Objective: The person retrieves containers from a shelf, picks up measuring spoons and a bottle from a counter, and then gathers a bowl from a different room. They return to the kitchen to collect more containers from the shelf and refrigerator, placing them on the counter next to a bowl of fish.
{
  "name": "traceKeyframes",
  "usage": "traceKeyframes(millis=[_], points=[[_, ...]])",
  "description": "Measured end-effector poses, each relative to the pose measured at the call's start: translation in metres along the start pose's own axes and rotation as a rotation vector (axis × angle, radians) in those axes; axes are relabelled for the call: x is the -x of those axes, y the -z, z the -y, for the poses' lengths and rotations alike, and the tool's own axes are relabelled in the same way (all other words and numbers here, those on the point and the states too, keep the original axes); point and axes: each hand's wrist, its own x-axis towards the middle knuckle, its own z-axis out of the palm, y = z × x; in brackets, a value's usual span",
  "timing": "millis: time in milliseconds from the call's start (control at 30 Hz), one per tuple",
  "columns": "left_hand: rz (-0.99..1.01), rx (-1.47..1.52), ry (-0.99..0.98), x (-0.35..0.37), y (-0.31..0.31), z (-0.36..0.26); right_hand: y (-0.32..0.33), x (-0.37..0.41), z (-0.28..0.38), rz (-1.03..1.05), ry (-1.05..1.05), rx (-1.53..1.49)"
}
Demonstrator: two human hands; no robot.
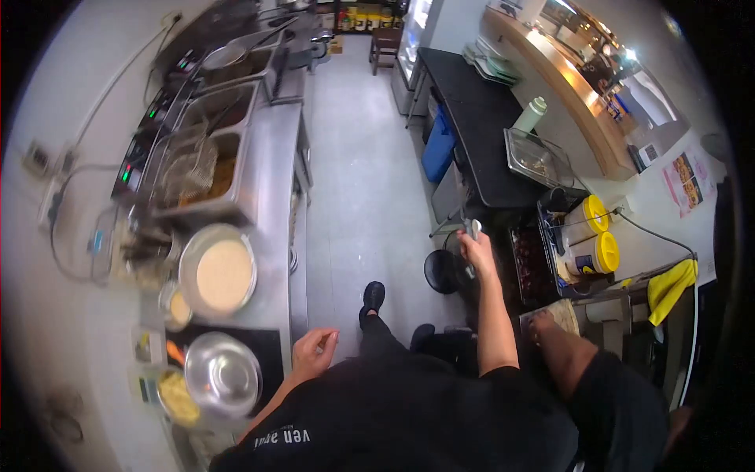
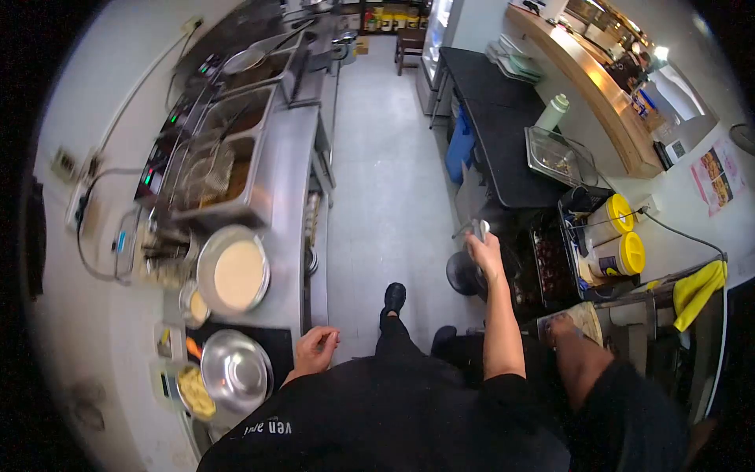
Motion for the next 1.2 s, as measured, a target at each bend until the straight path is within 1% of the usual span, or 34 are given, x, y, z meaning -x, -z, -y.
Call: traceKeyframes(millis=[33,100,133,200,233,267,300,333,400,433,467,533,567,600,633,667,733,800,833,867,933,1000,1067,1133,1167,1200], points=[[0.024,-0.033,-0.036,-0.036,-0.010,0.000,0.013,-0.020,-0.009,-0.016,0.000,-0.017],[0.052,-0.059,-0.088,-0.107,-0.035,0.006,0.033,-0.063,-0.024,-0.128,-0.019,0.076],[0.062,-0.073,-0.117,-0.144,-0.047,0.006,0.038,-0.081,-0.027,-0.141,-0.044,0.107],[0.119,-0.167,-0.087,-0.204,-0.056,-0.002,0.031,-0.114,-0.028,-0.146,-0.086,0.030],[0.156,-0.146,-0.027,-0.233,-0.064,-0.002,0.025,-0.136,-0.044,-0.111,-0.124,0.036],[0.184,-0.114,0.026,-0.261,-0.072,0.002,0.017,-0.160,-0.042,-0.079,-0.150,0.050],[0.172,-0.174,-0.009,-0.287,-0.077,0.008,0.008,-0.182,-0.040,-0.079,-0.139,0.248],[0.171,-0.169,-0.002,-0.309,-0.081,0.016,-0.001,-0.205,-0.024,0.013,-0.166,0.368],[0.118,-0.193,0.051,-0.355,-0.086,0.040,-0.026,-0.258,0.017,0.158,0.065,0.602],[0.057,-0.217,0.066,-0.376,-0.090,0.055,-0.040,-0.289,0.040,0.197,0.143,0.649],[0.055,-0.206,0.069,-0.403,-0.092,0.060,-0.055,-0.320,0.061,0.238,0.217,0.697],[-0.011,-0.127,0.169,-0.454,-0.096,0.071,-0.088,-0.383,0.105,0.253,0.122,0.716],[-0.041,-0.158,0.174,-0.482,-0.098,0.086,-0.101,-0.416,0.120,0.235,0.143,0.689],[-0.064,-0.101,0.208,-0.512,-0.100,0.109,-0.110,-0.448,0.131,0.214,0.159,0.658],[-0.081,-0.163,0.161,-0.551,-0.098,0.114,-0.115,-0.480,0.140,0.210,0.144,0.666],[-0.087,-0.226,0.108,-0.594,-0.096,0.119,-0.119,-0.511,0.148,0.157,0.131,0.643],[-0.234,0.118,0.151,-0.683,-0.104,0.154,-0.122,-0.564,0.162,0.068,0.116,0.619],[-0.299,0.111,0.114,-0.779,-0.104,0.140,-0.109,-0.624,0.161,-0.086,0.103,0.607],[-0.280,0.091,0.095,-0.823,-0.105,0.130,-0.098,-0.657,0.154,-0.131,0.114,0.619],[-0.262,0.052,0.047,-0.865,-0.109,0.131,-0.084,-0.685,0.157,-0.133,0.108,0.641],[-0.241,0.099,0.001,-0.945,-0.125,0.124,-0.065,-0.740,0.159,-0.225,0.004,0.748],[-0.183,0.058,-0.062,-1.021,-0.142,0.100,-0.045,-0.797,0.147,-0.262,0.050,0.692],[-0.110,0.083,-0.131,-1.091,-0.165,0.092,-0.047,-0.841,0.165,-0.242,0.119,0.615],[-0.038,-0.040,-0.159,-1.154,-0.189,0.081,-0.062,-0.896,0.183,-0.141,0.153,0.495],[0.027,-0.013,-0.186,-1.181,-0.204,0.090,-0.073,-0.931,0.181,-0.112,0.227,0.419],[0.088,0.019,-0.214,-1.210,-0.223,0.103,-0.090,-0.964,0.188,-0.068,0.243,0.412]])
